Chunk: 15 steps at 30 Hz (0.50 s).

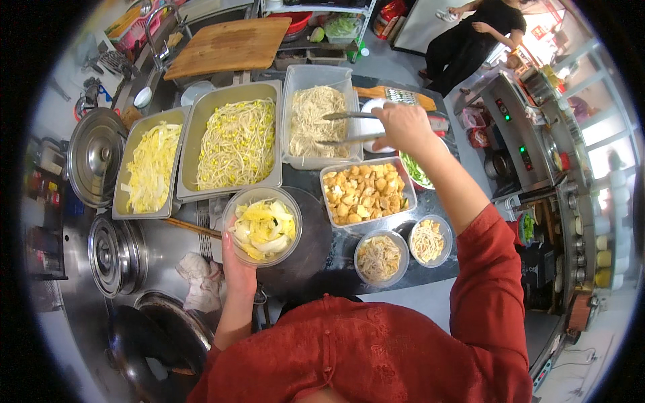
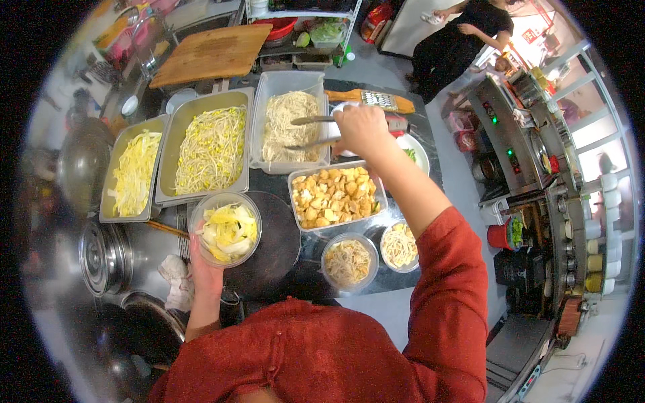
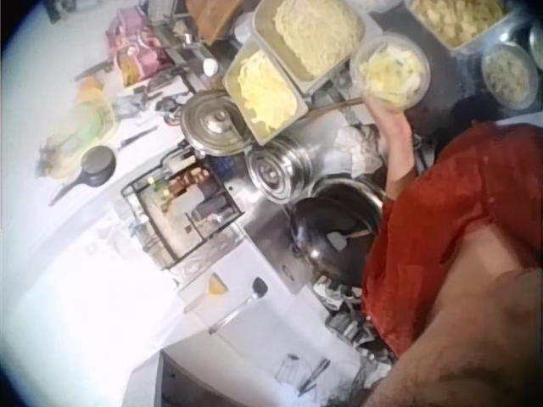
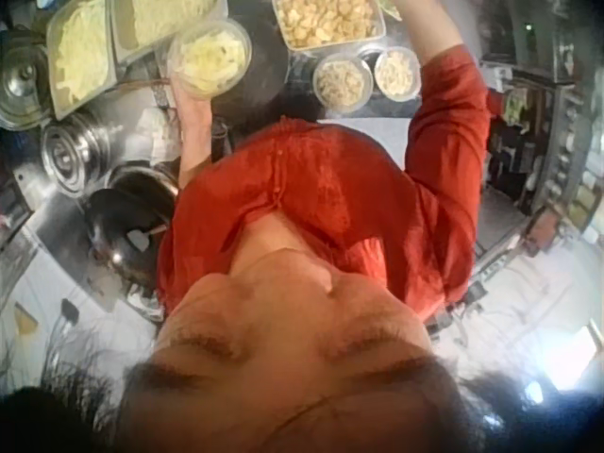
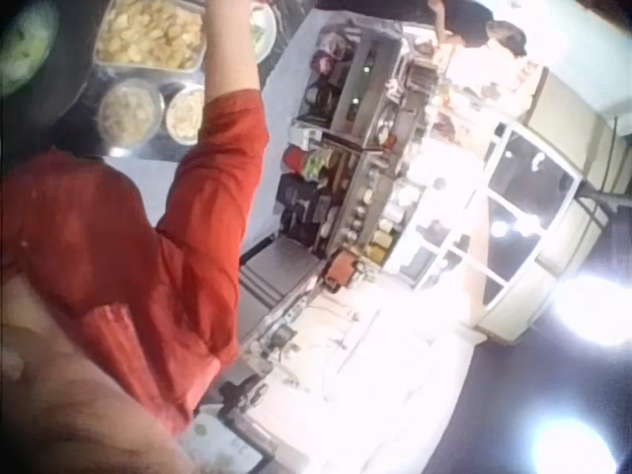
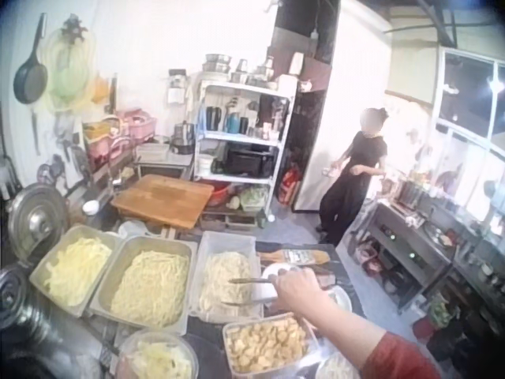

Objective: The person assembles multiple small plastic containers with various prepared ingredients. Using tongs, they transfer bean sprouts, shredded cabbage, green vegetables, and fried tofu from metal trays into the containers, then place the filled containers on the counter.

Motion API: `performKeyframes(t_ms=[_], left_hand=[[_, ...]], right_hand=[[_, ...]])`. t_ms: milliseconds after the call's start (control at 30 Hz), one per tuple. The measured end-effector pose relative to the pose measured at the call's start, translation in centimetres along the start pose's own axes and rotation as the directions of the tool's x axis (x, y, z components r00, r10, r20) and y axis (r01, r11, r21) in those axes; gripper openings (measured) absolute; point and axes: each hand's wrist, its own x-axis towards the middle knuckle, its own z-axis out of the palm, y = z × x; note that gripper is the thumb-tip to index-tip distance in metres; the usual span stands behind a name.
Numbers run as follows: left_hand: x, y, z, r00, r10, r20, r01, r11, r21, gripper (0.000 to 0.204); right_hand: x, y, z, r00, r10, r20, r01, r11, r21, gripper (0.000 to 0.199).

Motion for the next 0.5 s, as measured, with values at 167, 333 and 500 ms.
performKeyframes(t_ms=[167,333,500], left_hand=[[0.2,0.2,-1.6,0.997,0.023,-0.08,-0.025,0.999,-0.03,0.064],[0.0,-0.6,-2.1,0.999,0.019,-0.037,-0.019,1.0,-0.001,0.06],[0.6,-1.8,0.3,0.998,-0.036,0.046,0.038,0.998,-0.051,0.059]], right_hand=[[-1.9,0.6,-4.2,0.993,-0.093,-0.07,0.106,0.971,0.213,0.06],[-8.5,1.4,-4.7,0.968,-0.102,0.228,0.058,0.98,0.188,0.06],[-11.8,-1.4,3.0,0.923,0.017,0.386,-0.005,0.999,-0.032,0.063]])
